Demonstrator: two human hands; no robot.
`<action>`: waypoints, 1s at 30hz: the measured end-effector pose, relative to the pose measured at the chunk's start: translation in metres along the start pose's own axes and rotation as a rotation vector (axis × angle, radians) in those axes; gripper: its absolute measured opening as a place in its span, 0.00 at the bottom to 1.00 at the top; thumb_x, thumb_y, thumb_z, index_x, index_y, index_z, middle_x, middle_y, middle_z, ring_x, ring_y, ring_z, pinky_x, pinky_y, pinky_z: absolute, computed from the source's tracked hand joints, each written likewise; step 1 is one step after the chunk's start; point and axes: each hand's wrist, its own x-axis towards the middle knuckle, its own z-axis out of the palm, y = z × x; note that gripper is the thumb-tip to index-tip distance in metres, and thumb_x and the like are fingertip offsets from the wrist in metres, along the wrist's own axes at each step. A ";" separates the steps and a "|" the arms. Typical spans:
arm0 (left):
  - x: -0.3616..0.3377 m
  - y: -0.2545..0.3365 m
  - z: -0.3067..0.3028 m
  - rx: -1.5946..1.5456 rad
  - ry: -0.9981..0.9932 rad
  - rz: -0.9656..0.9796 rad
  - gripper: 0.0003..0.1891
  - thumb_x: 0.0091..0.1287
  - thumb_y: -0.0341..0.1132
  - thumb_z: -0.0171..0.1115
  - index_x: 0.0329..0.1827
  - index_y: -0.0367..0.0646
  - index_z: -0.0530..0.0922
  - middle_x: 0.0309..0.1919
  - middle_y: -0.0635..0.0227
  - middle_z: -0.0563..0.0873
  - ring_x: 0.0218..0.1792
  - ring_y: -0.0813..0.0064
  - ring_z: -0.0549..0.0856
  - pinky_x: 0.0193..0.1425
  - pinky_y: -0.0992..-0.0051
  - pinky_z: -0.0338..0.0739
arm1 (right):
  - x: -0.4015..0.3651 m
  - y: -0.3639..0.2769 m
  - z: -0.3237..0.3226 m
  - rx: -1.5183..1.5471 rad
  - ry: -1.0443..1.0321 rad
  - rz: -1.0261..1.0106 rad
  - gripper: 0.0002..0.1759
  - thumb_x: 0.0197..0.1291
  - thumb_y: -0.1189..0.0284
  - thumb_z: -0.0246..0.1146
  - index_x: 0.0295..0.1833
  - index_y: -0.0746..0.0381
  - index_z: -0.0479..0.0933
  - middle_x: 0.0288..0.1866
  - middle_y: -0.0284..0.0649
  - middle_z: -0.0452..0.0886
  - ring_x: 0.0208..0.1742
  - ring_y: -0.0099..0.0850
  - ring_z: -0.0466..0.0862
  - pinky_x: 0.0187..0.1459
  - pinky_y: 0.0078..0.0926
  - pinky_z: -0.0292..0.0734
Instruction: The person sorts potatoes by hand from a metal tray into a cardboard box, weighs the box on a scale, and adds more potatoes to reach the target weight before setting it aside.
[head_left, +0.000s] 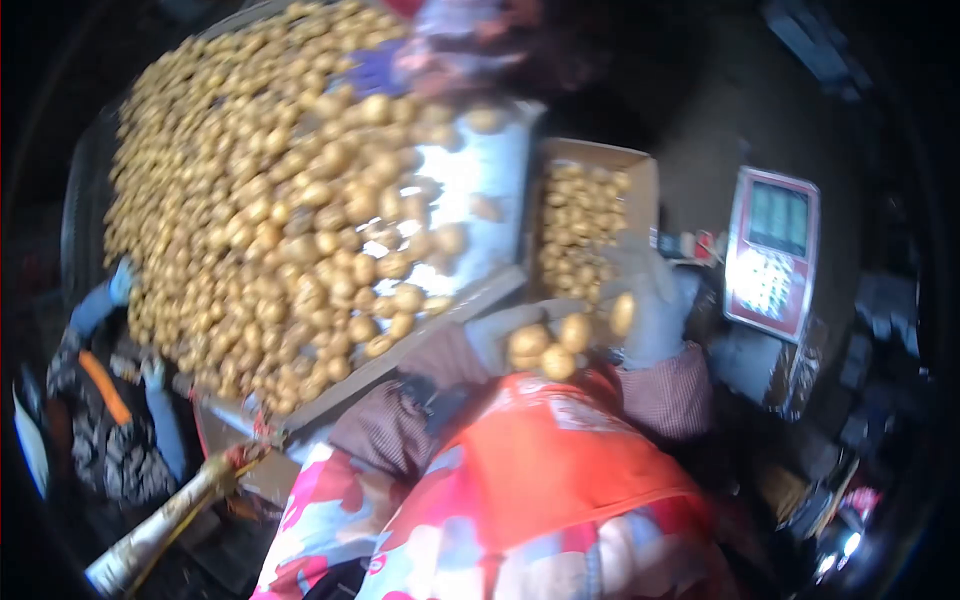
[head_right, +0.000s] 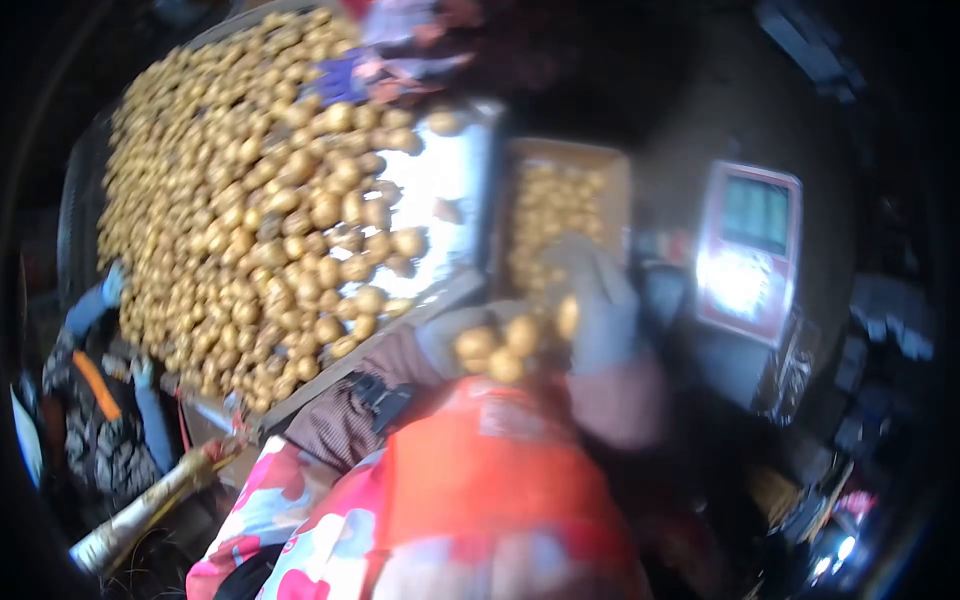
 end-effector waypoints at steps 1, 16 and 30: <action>-0.017 0.004 0.024 -0.035 0.067 0.078 0.18 0.74 0.32 0.58 0.63 0.32 0.75 0.51 0.57 0.84 0.42 0.65 0.87 0.47 0.72 0.85 | -0.001 -0.003 0.016 -0.062 -0.019 -0.012 0.14 0.72 0.74 0.61 0.59 0.63 0.82 0.56 0.45 0.85 0.60 0.36 0.83 0.62 0.28 0.77; -0.069 -0.005 -0.017 -0.639 -0.151 0.714 0.17 0.74 0.36 0.62 0.62 0.40 0.76 0.48 0.59 0.83 0.49 0.67 0.84 0.49 0.73 0.84 | 0.046 -0.014 0.136 -0.222 -0.905 -0.205 0.26 0.73 0.63 0.58 0.70 0.68 0.73 0.71 0.53 0.75 0.73 0.45 0.73 0.74 0.43 0.65; -0.235 0.021 -0.119 -0.189 -0.086 1.049 0.16 0.71 0.48 0.57 0.46 0.43 0.78 0.48 0.56 0.82 0.42 0.64 0.81 0.33 0.70 0.78 | 0.140 0.042 0.214 -0.561 -0.727 -0.099 0.26 0.73 0.74 0.58 0.74 0.66 0.70 0.66 0.42 0.80 0.64 0.30 0.80 0.68 0.26 0.71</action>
